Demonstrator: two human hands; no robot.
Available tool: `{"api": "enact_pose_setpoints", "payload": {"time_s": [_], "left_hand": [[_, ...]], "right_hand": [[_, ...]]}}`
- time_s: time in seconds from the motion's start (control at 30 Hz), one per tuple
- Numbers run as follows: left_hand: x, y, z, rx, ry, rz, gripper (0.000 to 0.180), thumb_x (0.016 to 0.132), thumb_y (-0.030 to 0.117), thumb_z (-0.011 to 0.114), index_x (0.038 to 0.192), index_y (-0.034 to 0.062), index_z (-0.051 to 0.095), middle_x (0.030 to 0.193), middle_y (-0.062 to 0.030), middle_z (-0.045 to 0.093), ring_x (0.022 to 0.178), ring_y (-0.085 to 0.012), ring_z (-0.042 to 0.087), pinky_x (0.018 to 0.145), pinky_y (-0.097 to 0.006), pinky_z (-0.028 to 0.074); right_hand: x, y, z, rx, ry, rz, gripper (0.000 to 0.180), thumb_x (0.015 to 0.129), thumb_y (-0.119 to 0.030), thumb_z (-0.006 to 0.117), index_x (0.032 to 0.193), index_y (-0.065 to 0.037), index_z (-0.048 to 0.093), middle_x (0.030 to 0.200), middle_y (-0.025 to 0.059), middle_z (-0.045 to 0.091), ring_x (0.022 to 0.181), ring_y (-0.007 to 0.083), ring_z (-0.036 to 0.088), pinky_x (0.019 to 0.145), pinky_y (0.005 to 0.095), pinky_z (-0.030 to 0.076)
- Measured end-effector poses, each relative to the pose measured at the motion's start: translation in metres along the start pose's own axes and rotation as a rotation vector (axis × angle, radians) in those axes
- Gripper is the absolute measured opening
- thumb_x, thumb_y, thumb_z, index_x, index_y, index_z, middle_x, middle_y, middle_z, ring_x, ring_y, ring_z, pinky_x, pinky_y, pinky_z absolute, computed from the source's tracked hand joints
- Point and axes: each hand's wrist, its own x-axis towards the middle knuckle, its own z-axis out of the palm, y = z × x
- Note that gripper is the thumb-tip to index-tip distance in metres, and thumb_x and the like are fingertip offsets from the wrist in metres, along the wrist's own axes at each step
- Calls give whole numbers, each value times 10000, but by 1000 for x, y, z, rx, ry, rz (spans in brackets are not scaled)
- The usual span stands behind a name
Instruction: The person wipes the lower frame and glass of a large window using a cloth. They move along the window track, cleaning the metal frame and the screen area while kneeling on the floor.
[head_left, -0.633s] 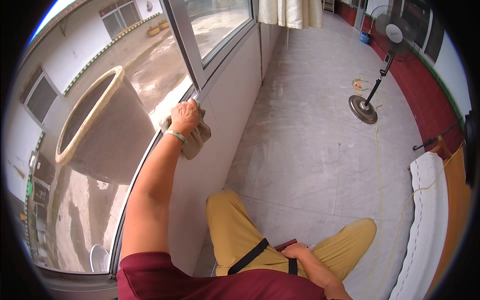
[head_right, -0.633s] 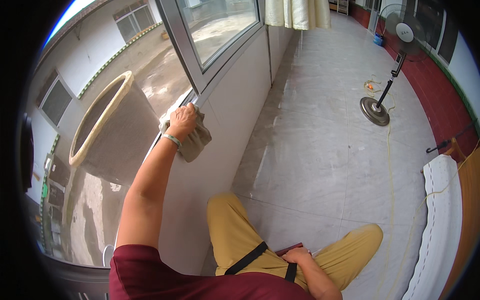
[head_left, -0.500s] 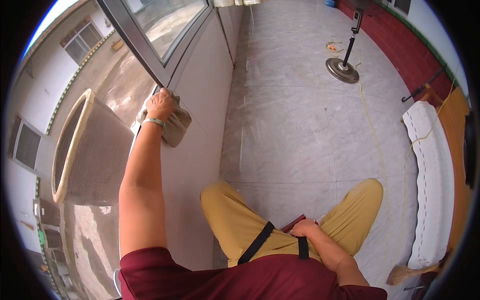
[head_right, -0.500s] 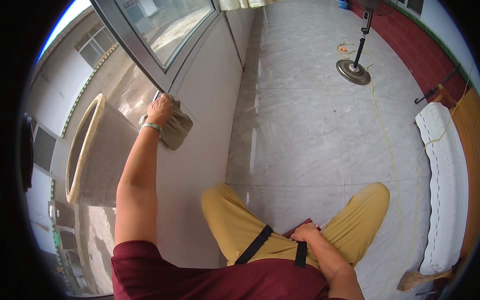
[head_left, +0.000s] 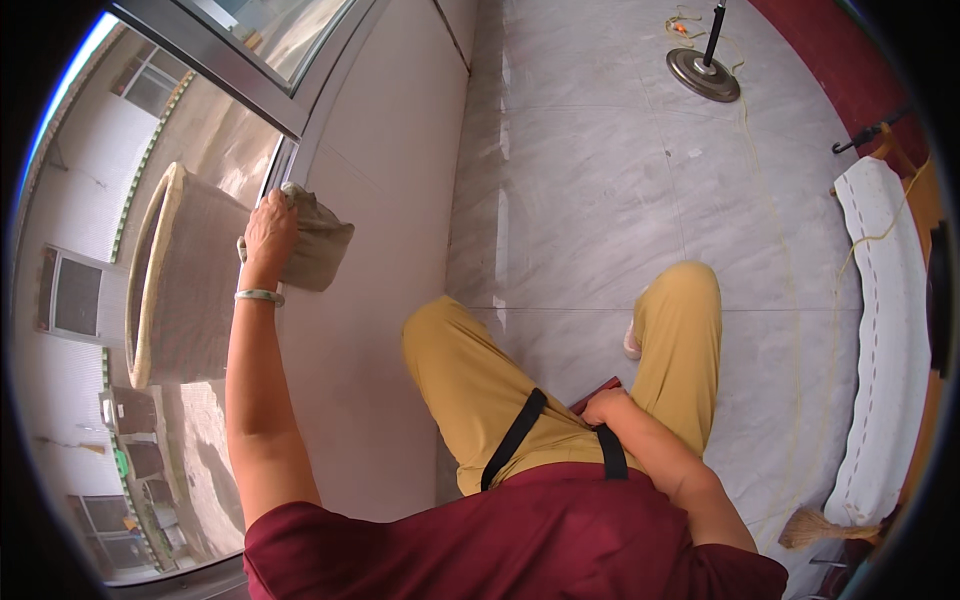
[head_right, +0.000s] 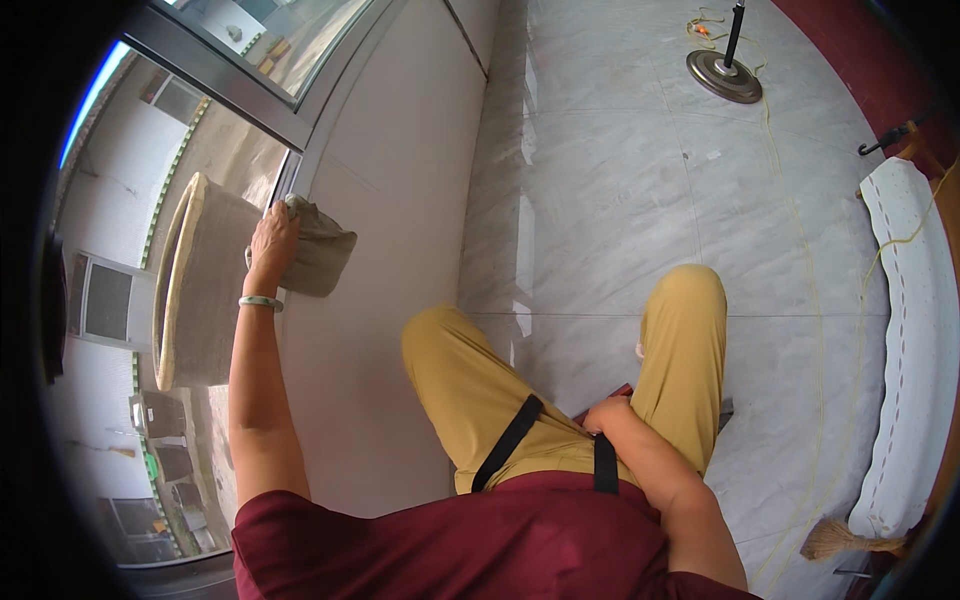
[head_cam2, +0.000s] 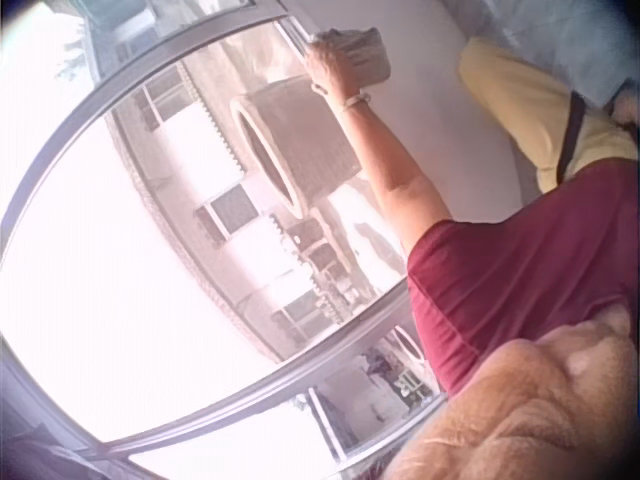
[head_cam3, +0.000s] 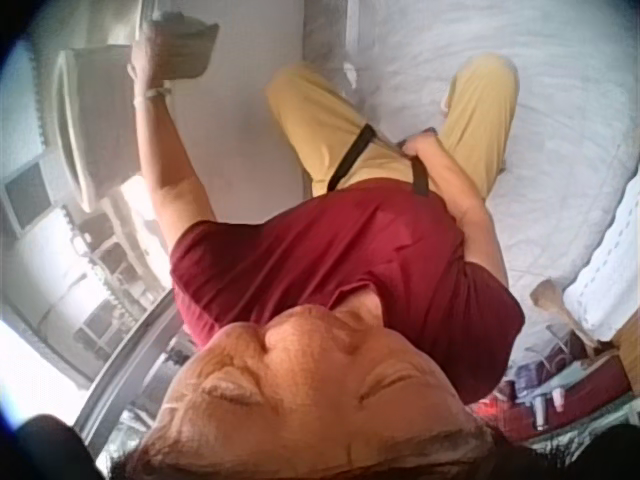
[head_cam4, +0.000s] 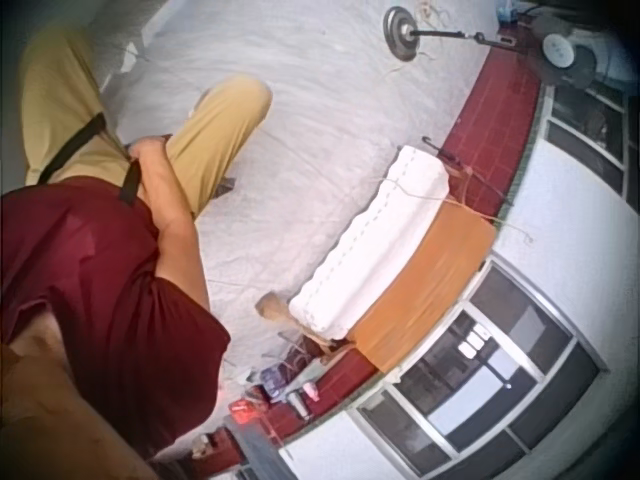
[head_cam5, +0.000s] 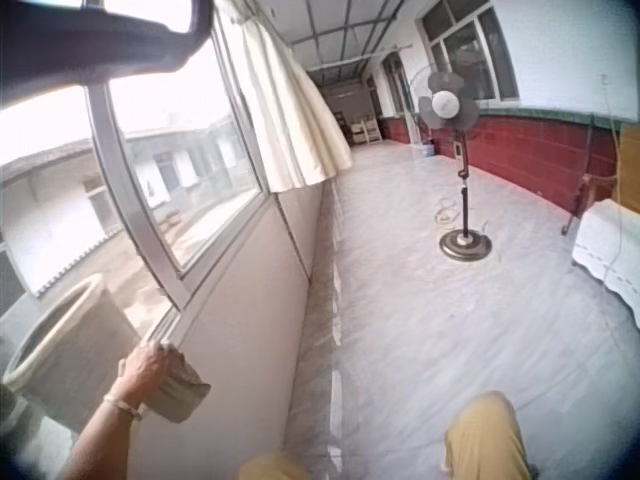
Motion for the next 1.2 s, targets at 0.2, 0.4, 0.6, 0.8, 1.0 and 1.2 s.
{"api": "enact_pose_setpoints", "payload": {"time_s": [0.2,0.4,0.6,0.8,1.0,1.2], "left_hand": [[-139,-14,-27,56,35,6,235,911,162,547,1066,0,474,976,-227,558,930,-411,541,797,-493,439],[-272,-19,-63,91,41,-90,182,901,110,540,1033,-4,486,942,-214,543,900,-407,521,805,-497,413],[-360,-16,-88,149,8,-227,249,822,62,608,1028,-16,493,932,-187,532,885,-387,510,753,-476,418],[-365,-10,-91,170,29,-281,413,782,91,664,1142,-14,492,966,-158,528,928,-359,512,793,-454,424],[-295,-1,-71,194,36,-274,429,744,158,732,1073,10,500,927,-151,543,920,-355,537,783,-448,439],[-198,16,-55,168,64,-227,353,773,185,715,1008,19,511,919,-152,573,911,-348,556,762,-448,452]], "right_hand": [[16,-8,-1,-62,-81,-53,476,870,-380,427,1178,-104,664,1274,123,603,1169,280,576,942,396,460],[18,-12,-2,-134,-93,-46,469,868,-372,438,1178,-102,664,1275,126,602,1169,283,576,945,397,458],[10,-11,1,-178,-104,-23,463,866,-364,448,1177,-99,664,1275,128,601,1169,285,575,948,397,456],[9,-1,6,-93,-34,-22,430,832,-280,477,1176,-102,665,1274,123,604,1176,282,571,959,395,447],[-7,-6,-37,-14,40,-87,451,851,-401,483,1124,-106,687,1202,120,641,1109,301,601,933,408,457],[38,-35,-16,-37,80,-310,391,869,-374,486,1087,-132,701,1130,131,667,1077,307,619,918,440,461]]}}
